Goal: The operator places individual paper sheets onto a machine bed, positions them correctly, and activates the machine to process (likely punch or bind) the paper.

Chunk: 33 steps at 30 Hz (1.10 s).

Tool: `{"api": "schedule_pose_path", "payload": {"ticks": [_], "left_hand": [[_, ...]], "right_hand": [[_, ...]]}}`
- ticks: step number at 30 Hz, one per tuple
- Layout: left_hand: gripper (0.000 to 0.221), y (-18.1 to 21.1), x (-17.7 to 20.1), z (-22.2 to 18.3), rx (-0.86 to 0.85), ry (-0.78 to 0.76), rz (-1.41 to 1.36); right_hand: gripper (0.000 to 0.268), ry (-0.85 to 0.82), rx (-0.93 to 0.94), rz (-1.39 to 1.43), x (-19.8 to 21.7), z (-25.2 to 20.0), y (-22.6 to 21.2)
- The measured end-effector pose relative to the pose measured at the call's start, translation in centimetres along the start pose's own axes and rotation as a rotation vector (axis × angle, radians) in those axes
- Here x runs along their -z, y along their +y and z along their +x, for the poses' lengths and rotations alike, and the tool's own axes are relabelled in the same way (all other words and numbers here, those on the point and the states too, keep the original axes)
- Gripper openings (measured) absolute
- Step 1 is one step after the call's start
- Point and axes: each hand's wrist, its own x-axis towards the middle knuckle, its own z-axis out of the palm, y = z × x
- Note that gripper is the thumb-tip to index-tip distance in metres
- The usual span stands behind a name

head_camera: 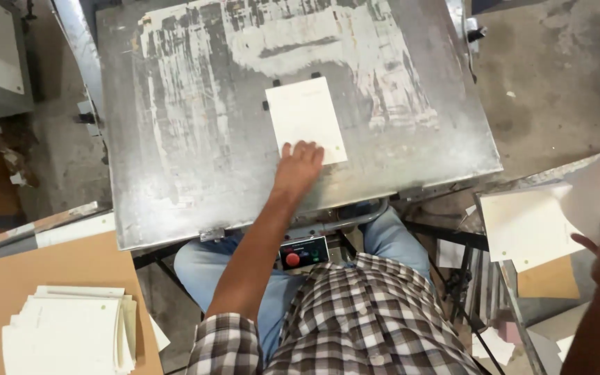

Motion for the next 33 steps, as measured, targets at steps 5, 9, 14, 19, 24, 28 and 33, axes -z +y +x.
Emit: {"api": "schedule_pose_path", "payload": {"ticks": [5,9,14,19,24,28,33], "left_hand": [[0.039,-0.7,-0.2,-1.2,-0.227,0.015,0.133],[0.037,-2.6,4.4,-0.3,-0.218,0.100,0.081],[0.030,-7.5,14.3,-4.1,-0.300,0.200,0.124],[0.013,-13.2,26.4,-14.7,0.093,0.176,0.127],[0.014,-18.6,26.6,-32.1,0.630,0.276,0.517],[0.023,-20.1,19.3,-45.7,0.903,0.172,0.889],[0.021,-19.2,9.8,-54.1,1.175,0.076,0.503]], "right_hand": [[0.027,-0.367,0.427,0.229,-10.8,-4.4,-5.8],[0.055,-0.216,0.042,-0.025,-24.3,-9.7,-12.5],[0.044,-0.609,1.191,-0.415,-35.3,-17.1,-14.1],[0.056,-0.761,1.262,-0.720,-39.9,-22.0,-16.5],[0.059,-0.788,1.308,-0.856,-42.9,-22.3,-16.0],[0.056,-0.791,1.333,-0.873,-44.3,-21.9,-16.3],[0.053,-0.802,1.339,-0.871,-45.3,-21.3,-16.4]]}}
